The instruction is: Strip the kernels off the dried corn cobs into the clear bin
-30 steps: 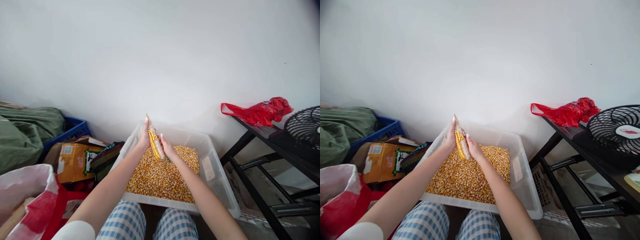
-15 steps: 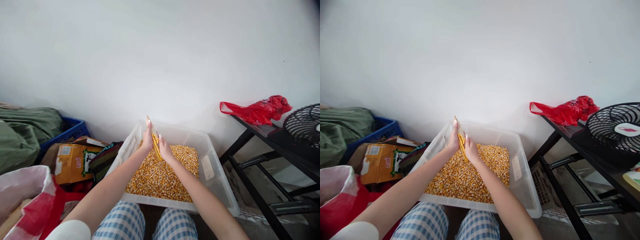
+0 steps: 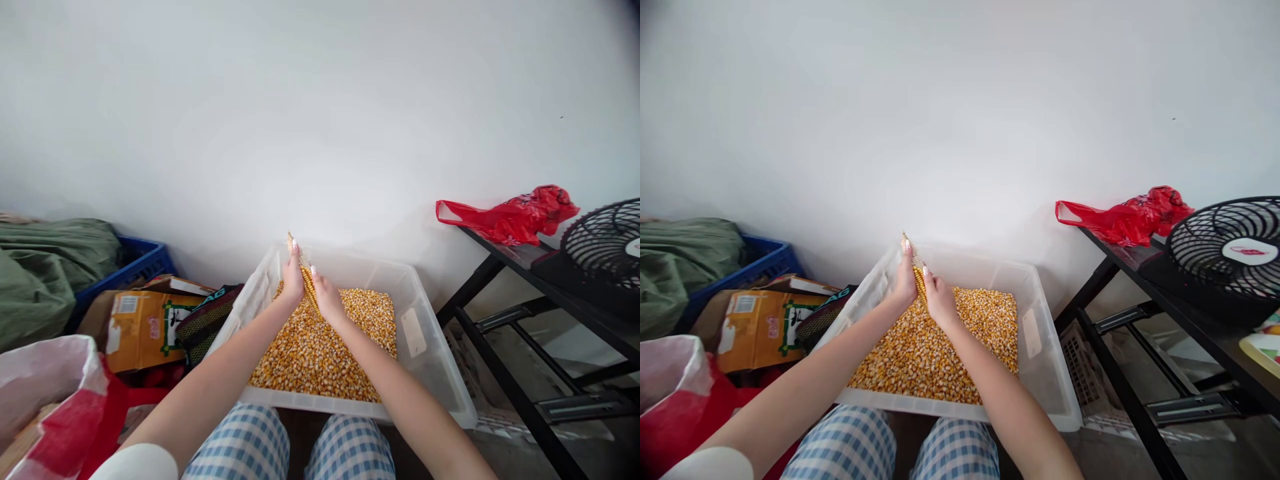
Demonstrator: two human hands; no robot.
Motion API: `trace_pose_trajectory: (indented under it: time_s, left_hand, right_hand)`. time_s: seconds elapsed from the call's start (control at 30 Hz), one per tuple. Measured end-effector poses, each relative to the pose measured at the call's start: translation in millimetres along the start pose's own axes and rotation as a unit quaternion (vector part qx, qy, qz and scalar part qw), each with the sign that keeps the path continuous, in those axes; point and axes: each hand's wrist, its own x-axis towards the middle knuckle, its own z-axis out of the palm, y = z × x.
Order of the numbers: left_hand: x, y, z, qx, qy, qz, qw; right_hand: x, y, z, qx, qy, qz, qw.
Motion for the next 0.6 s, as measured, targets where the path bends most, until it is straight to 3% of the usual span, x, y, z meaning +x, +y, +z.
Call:
trace_pose_trajectory:
  time_s: [0.13,0.27,0.47,0.6]
  left_hand:
    - [-3.1,-5.8,-0.6,0.051,0.019,0.080,0.995]
    - [-4.0,-6.7,-1.3,0.058,0.034,0.088,0.994]
    - [-4.4,-4.5,-1.7,0.098,0.056,0.076,0.991]
    - [-4.5,-1.9,-0.1,0.079,0.033,0.095,0.992]
  right_hand:
    - [-6.6,-1.3,1.7,-0.028,0.005,-0.015,0.999]
    - [-7.1,-2.0,2.8,-0.046,0.005,-0.029,0.998]
    - [-7.3,-6.3,4.4,-0.115,0.009,0.007,0.993]
    - [-7.2,-10.9,-0.4,-0.084,-0.014,-0.020,0.996]
